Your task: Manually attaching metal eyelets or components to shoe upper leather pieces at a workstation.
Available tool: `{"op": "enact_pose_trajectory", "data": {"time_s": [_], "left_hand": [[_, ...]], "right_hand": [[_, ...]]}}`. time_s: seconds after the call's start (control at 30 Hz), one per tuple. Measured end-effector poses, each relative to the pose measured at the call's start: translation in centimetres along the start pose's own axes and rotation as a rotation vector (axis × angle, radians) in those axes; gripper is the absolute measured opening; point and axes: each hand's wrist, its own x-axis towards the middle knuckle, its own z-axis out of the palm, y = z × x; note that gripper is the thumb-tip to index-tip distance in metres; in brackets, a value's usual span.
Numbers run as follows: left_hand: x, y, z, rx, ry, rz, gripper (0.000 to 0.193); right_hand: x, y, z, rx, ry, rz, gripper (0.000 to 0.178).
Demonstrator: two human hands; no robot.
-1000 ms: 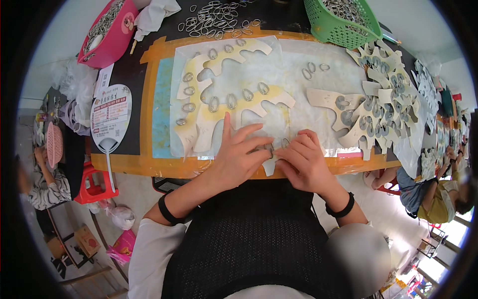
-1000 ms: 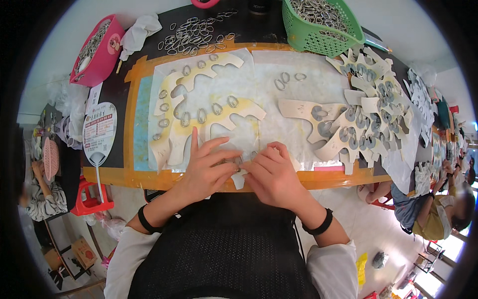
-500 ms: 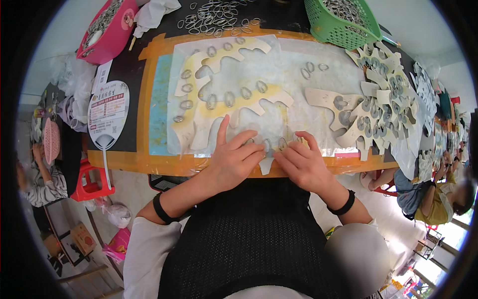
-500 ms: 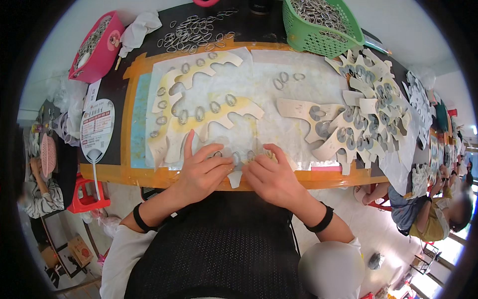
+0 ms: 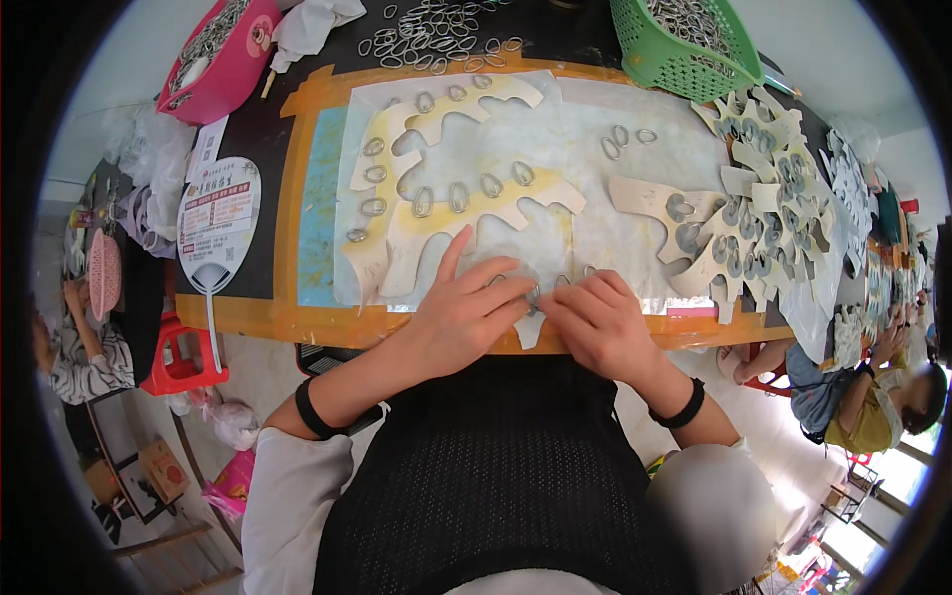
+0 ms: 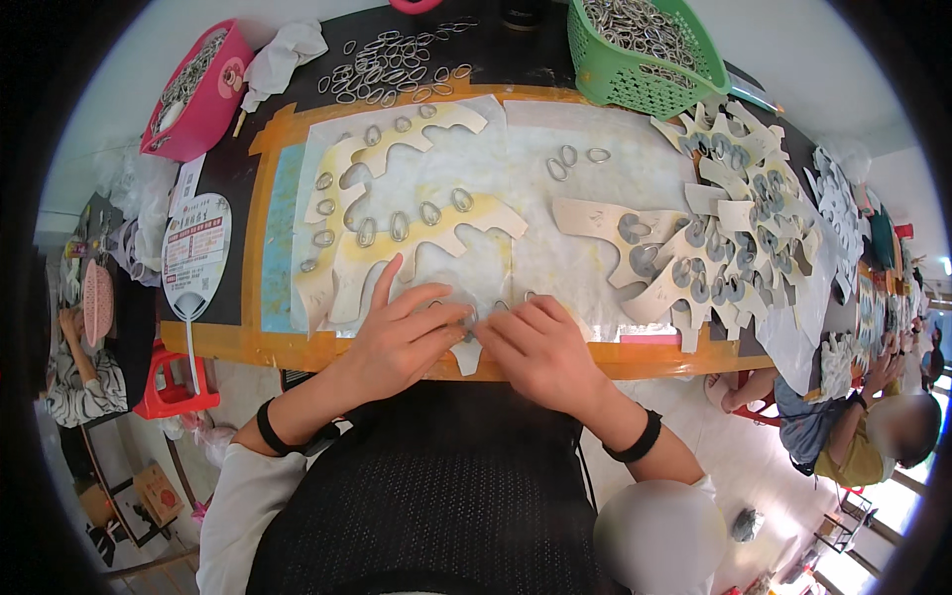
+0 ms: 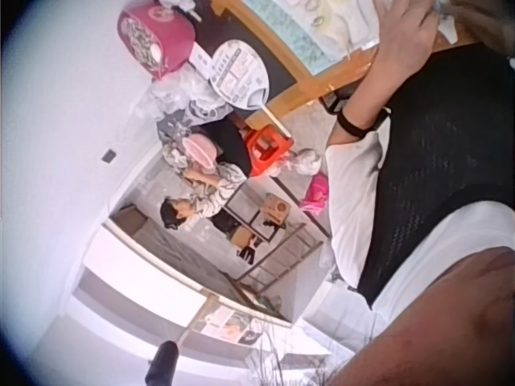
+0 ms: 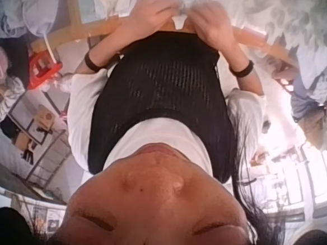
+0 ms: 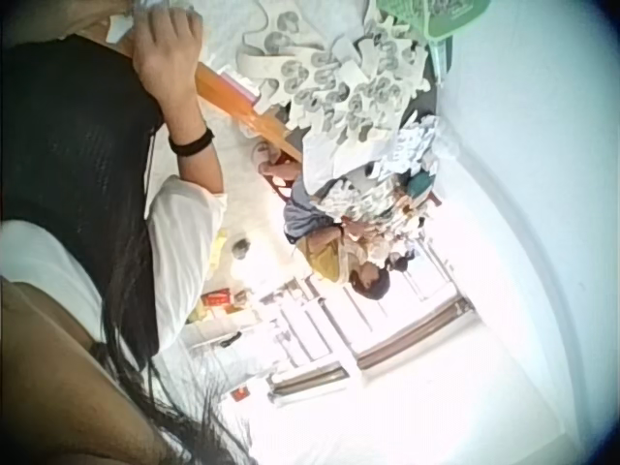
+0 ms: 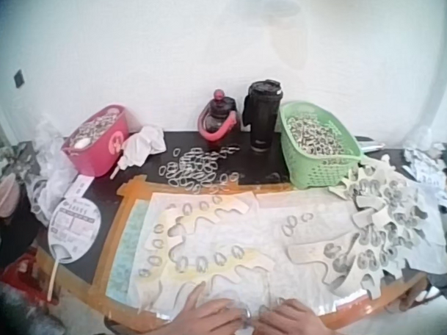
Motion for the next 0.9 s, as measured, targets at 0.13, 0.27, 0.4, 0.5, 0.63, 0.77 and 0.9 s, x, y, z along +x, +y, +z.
{"op": "enact_pose_trajectory", "data": {"time_s": [0.13, 0.27, 0.4, 0.5, 0.63, 0.77, 0.9], "left_hand": [[-0.2, 0.0, 0.0, 0.038, 0.016, -0.02, 0.011], [-0.3, -0.1, 0.0, 0.059, 0.011, -0.013, 0.012], [-0.4, -0.1, 0.3, 0.053, 0.028, -0.005, 0.013], [-0.6, 0.0, 0.3, 0.076, 0.018, 0.012, 0.014], [-0.4, 0.3, 0.3, 0.103, 0.029, 0.031, 0.009], [-0.5, 0.3, 0.3, 0.094, 0.058, 0.033, 0.007], [-0.8, 0.4, 0.6, 0.114, 0.074, 0.038, 0.008]], "right_hand": [[0.9, 0.5, -0.6, -0.015, -0.046, -0.126, 0.028], [0.4, 0.7, -0.2, -0.172, -0.021, -0.242, 0.026], [0.4, 1.1, -0.2, -0.117, 0.045, -0.222, 0.026], [0.8, -0.4, -0.8, 0.051, 0.134, 0.088, 0.026], [0.7, -2.2, 0.3, 0.131, 0.119, 0.408, 0.026], [1.6, -3.0, 0.6, 0.103, 0.138, 0.468, 0.019], [2.2, -3.1, 0.6, 0.108, 0.105, 0.522, 0.017]]}}
